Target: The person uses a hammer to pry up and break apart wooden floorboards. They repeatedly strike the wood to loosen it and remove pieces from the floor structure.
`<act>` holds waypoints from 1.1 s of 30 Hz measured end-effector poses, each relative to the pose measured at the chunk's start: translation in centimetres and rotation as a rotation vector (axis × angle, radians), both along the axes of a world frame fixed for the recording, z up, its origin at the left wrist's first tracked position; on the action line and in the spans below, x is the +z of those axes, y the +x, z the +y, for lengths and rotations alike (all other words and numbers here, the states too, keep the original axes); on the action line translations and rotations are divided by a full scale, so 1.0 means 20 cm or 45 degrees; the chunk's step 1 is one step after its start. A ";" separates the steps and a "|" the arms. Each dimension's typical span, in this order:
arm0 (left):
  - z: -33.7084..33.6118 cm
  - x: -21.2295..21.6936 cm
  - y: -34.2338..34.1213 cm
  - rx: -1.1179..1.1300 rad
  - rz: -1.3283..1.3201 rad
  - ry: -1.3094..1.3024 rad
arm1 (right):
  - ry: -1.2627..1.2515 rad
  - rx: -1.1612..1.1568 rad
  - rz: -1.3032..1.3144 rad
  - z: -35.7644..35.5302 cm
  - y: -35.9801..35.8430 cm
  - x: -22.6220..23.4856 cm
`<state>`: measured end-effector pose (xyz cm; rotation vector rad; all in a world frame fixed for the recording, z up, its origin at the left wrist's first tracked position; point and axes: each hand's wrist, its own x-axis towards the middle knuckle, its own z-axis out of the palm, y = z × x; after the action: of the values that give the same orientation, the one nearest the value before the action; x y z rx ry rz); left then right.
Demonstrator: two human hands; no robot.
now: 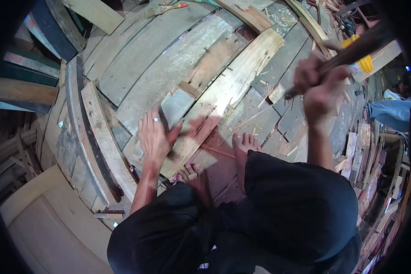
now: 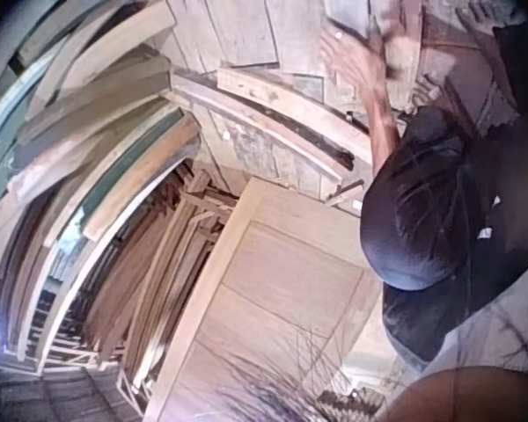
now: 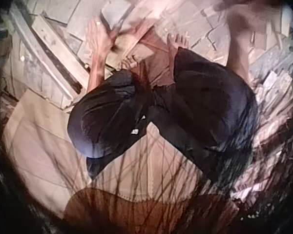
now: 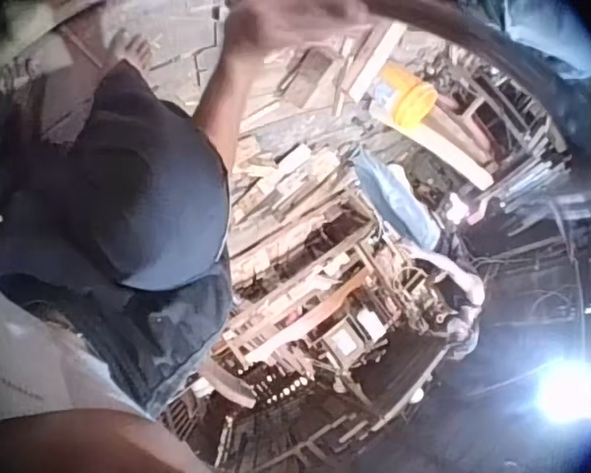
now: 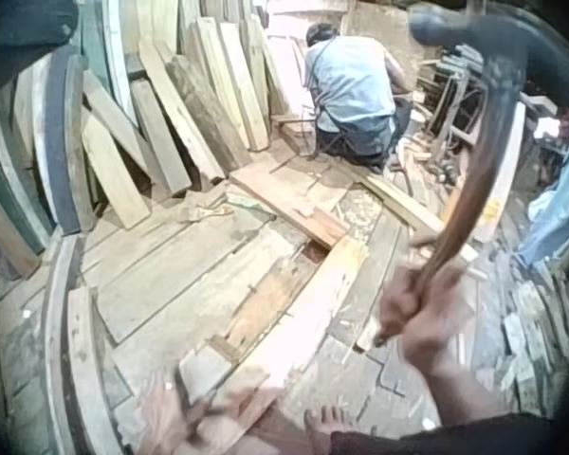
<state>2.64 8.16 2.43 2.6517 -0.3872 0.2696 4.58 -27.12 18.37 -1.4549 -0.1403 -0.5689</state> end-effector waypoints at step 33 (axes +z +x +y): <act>0.01 -0.01 -0.08 -0.058 -0.042 0.045 | 0.014 0.149 0.046 0.04 -0.11 -0.38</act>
<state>1.10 8.36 2.19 2.6717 -0.4669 0.2951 2.33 -26.34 10.74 -1.4353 -0.1922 -0.4474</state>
